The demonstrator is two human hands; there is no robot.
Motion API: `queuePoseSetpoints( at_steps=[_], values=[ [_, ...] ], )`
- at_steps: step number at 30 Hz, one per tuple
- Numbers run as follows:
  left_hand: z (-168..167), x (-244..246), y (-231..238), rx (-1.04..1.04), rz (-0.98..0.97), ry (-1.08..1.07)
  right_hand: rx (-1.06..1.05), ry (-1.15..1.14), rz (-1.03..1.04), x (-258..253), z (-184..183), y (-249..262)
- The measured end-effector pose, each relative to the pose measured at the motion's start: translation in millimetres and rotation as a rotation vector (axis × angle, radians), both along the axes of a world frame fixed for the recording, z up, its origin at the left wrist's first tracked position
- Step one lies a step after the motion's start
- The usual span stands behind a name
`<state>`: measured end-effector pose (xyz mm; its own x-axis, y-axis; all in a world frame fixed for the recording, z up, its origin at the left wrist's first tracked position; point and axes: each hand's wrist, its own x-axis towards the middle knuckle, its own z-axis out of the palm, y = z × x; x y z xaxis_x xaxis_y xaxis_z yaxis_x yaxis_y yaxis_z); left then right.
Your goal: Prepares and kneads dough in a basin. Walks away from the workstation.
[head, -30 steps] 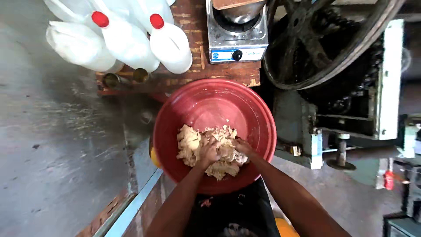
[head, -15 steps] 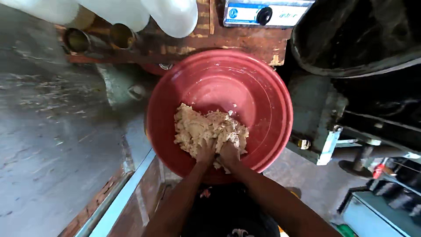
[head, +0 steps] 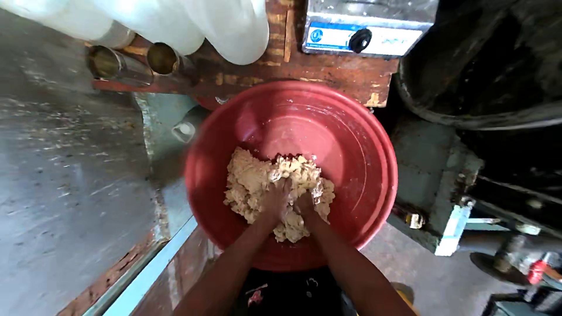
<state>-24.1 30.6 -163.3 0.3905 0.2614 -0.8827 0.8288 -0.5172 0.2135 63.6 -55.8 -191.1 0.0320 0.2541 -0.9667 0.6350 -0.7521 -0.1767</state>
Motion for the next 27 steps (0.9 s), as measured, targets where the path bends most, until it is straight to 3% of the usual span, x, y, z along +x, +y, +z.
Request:
queuePoseSetpoints(
  at_steps=[2,5,7,9,11,14,18,22,25,27],
  values=[
    [28.6,-1.3,-5.9,-0.095,0.048,-0.020,0.028,-0.011,-0.076,4.5,6.0,-5.1],
    [76.7,-22.1,6.3,-0.204,0.012,-0.289,0.163,0.167,-0.134,30.7,26.7,-20.3],
    [101.6,-30.3,38.2,-0.195,0.060,-0.381,0.285,0.267,-0.183,56.7,47.7,-32.0],
    [106.2,-33.7,82.9,-0.071,0.144,-0.384,0.393,0.205,-0.234,92.4,66.3,-37.3],
    [74.3,-48.8,126.7,0.058,0.165,-0.354,0.362,0.037,-0.264,135.2,73.7,-25.4],
    [15.5,-54.9,169.2,0.107,0.180,-0.193,0.154,-0.185,-0.242,181.7,26.8,-8.2],
    [-18.0,-36.8,182.9,0.115,0.135,-0.014,-0.005,-0.078,-0.348,145.0,-29.5,-18.7],
    [-35.4,-40.1,168.4,0.021,0.205,0.039,-0.028,0.093,-0.713,112.8,-47.2,-57.2],
    [-54.9,-38.2,132.0,-0.241,0.317,-0.115,-0.035,0.220,-1.157,77.7,-56.0,-79.5],
    [-63.9,-20.6,113.7,-0.393,0.272,-0.126,-0.053,0.284,-1.265,65.0,-40.4,-71.2]
  ],
)
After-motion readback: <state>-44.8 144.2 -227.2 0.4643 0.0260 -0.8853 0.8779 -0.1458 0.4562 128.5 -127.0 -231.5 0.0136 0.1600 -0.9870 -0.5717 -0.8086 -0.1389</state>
